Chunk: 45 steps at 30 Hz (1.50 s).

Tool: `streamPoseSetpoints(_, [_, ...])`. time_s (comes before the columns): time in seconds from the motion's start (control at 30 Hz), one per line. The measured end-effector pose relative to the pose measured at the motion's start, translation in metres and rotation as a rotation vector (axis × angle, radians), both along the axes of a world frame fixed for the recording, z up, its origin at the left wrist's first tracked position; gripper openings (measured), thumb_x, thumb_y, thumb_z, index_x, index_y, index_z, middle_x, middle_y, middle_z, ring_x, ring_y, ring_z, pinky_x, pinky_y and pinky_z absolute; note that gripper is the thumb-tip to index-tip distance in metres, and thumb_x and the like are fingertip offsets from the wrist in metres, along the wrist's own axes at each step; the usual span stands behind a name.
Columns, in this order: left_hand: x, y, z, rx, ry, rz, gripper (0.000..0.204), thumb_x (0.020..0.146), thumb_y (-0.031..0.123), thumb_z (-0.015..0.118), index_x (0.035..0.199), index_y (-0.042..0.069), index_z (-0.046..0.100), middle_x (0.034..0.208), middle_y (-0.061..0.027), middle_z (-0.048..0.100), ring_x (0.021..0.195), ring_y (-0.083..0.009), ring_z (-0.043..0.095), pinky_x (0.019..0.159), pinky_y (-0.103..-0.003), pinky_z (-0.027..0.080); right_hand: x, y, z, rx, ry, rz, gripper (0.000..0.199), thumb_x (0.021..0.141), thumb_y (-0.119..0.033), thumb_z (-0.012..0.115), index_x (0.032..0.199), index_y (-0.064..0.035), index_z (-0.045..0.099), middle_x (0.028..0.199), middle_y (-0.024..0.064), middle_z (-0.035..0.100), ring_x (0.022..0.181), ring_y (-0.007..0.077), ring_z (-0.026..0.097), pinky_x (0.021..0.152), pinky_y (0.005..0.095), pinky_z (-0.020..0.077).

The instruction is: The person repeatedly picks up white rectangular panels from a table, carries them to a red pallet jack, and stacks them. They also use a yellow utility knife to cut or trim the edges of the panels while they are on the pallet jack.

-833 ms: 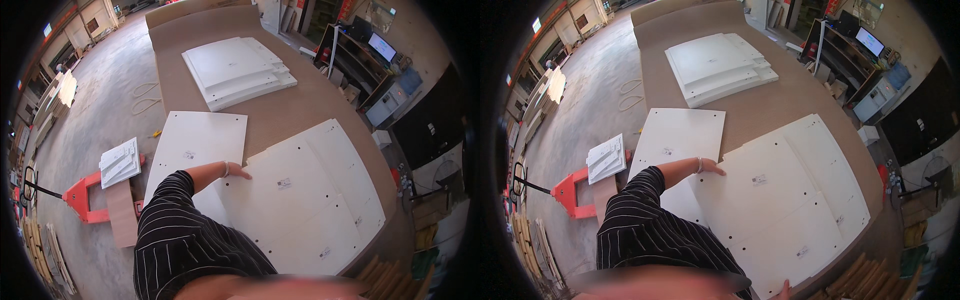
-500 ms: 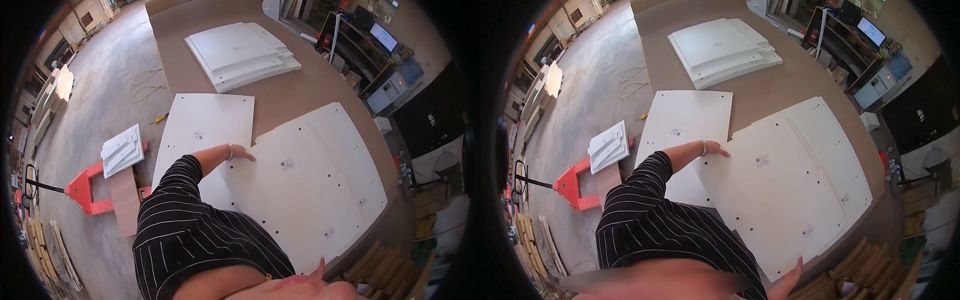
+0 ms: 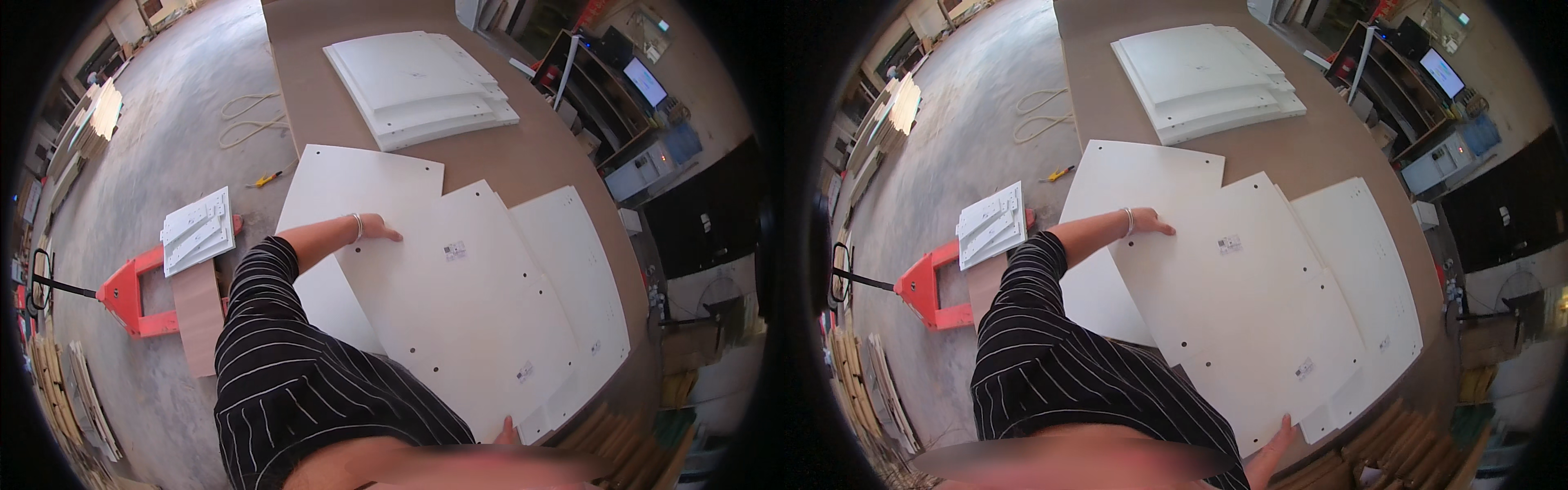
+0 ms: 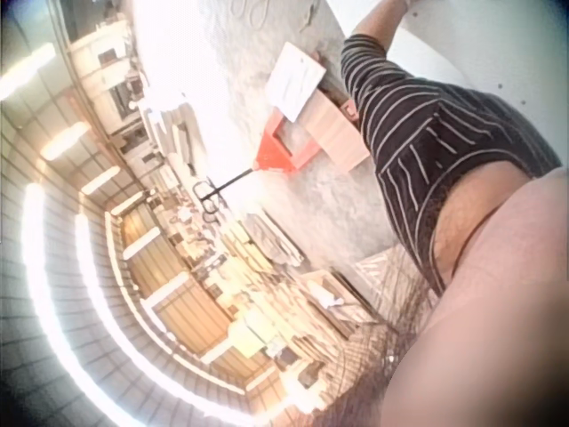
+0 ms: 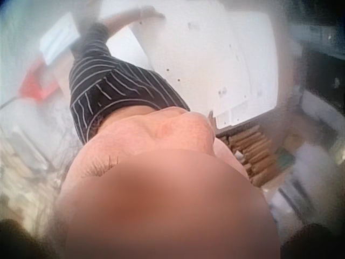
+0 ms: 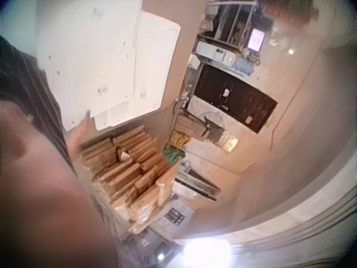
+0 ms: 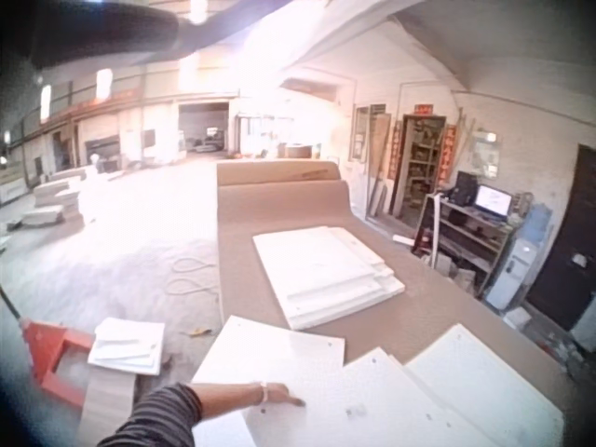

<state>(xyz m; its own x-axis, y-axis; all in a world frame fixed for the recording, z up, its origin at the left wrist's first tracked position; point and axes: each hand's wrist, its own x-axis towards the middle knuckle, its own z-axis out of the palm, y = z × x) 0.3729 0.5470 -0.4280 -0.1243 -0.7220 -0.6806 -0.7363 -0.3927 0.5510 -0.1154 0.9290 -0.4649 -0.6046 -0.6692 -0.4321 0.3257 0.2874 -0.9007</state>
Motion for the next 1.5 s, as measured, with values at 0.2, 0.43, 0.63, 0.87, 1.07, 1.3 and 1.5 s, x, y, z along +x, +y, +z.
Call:
streamPoseSetpoints(0.2, [0.120, -0.091, 0.035, -0.151, -0.045, 0.049, 0.061, 0.069, 0.052, 0.070, 0.095, -0.003, 0.067, 0.094, -0.0141, 0.067, 0.086, -0.0241, 0.064, 0.079, -0.035, 0.049, 0.101, -0.116, -0.010, -0.107, -0.094, 0.000, 0.050, 0.086, -0.017, 0.059, 0.127, 0.0038, 0.040, 0.123, 0.0153, 0.050, 0.107, 0.0272, 0.053, 0.088, 0.0395, 0.0457])
streamPoseSetpoints(0.43, [0.245, -0.253, 0.071, -0.145, -0.072, 0.114, 0.066, 0.070, 0.058, 0.068, 0.096, -0.002, 0.067, 0.099, -0.0125, 0.065, 0.091, -0.0244, 0.062, 0.083, -0.035, 0.046, 0.208, -0.320, -0.020, -0.084, -0.096, 0.166, 0.048, 0.085, -0.017, 0.060, 0.125, 0.0038, 0.044, 0.119, 0.0137, 0.054, 0.107, 0.0246, 0.054, 0.090, 0.0369, 0.0442])
streamPoseSetpoints(0.63, [0.304, -0.352, 0.050, -0.229, -0.286, 0.061, 0.075, 0.070, 0.066, 0.061, 0.104, -0.001, 0.065, 0.106, -0.0139, 0.064, 0.096, -0.0275, 0.062, 0.087, -0.038, 0.045, 0.262, -0.434, -0.044, -0.150, -0.061, 0.217, 0.046, 0.084, -0.018, 0.062, 0.122, 0.0051, 0.046, 0.116, 0.0134, 0.056, 0.102, 0.0235, 0.057, 0.088, 0.0353, 0.0461])
streamPoseSetpoints(0.87, [0.296, -0.439, 0.000, -0.539, -0.614, 0.173, 0.069, 0.084, 0.061, 0.043, 0.114, 0.000, 0.057, 0.113, -0.0169, 0.060, 0.103, -0.0296, 0.059, 0.091, -0.047, 0.043, 0.283, -0.555, -0.012, -0.100, -0.179, 0.240, 0.039, 0.080, -0.026, 0.068, 0.105, 0.0030, 0.059, 0.097, 0.0116, 0.063, 0.087, 0.0209, 0.061, 0.076, 0.0337, 0.0492])
streamPoseSetpoints(1.07, [0.273, -0.483, -0.048, -0.714, -0.804, 0.138, 0.065, 0.082, 0.067, 0.036, 0.138, 0.034, 0.033, 0.149, -0.0019, 0.024, 0.136, -0.0303, 0.022, 0.099, -0.070, 0.013, 0.317, -0.671, -0.030, -0.223, -0.185, 0.265, 0.039, 0.083, -0.019, 0.066, 0.110, 0.0068, 0.054, 0.105, 0.0158, 0.061, 0.092, 0.0264, 0.061, 0.082, 0.0396, 0.0503])
streamPoseSetpoints(1.3, [0.276, -0.479, -0.081, -0.854, -0.784, -0.088, 0.072, 0.083, 0.067, 0.033, 0.141, 0.025, 0.030, 0.148, -0.0076, 0.025, 0.137, -0.0275, 0.021, 0.104, -0.063, 0.012, 0.323, -0.681, -0.032, -0.162, -0.167, 0.174, 0.043, 0.080, -0.023, 0.068, 0.105, 0.0083, 0.052, 0.104, 0.0200, 0.059, 0.091, 0.0292, 0.061, 0.074, 0.0437, 0.0515])
streamPoseSetpoints(1.5, [0.280, -0.444, -0.090, -0.984, -0.853, -0.339, 0.068, 0.089, 0.060, 0.032, 0.138, 0.013, 0.036, 0.143, -0.0092, 0.035, 0.135, -0.0282, 0.025, 0.110, -0.043, 0.017, 0.275, -0.584, -0.009, -0.127, -0.111, 0.143, 0.049, 0.083, -0.024, 0.065, 0.115, 0.0065, 0.044, 0.112, 0.0195, 0.054, 0.101, 0.0254, 0.055, 0.082, 0.0411, 0.0486])
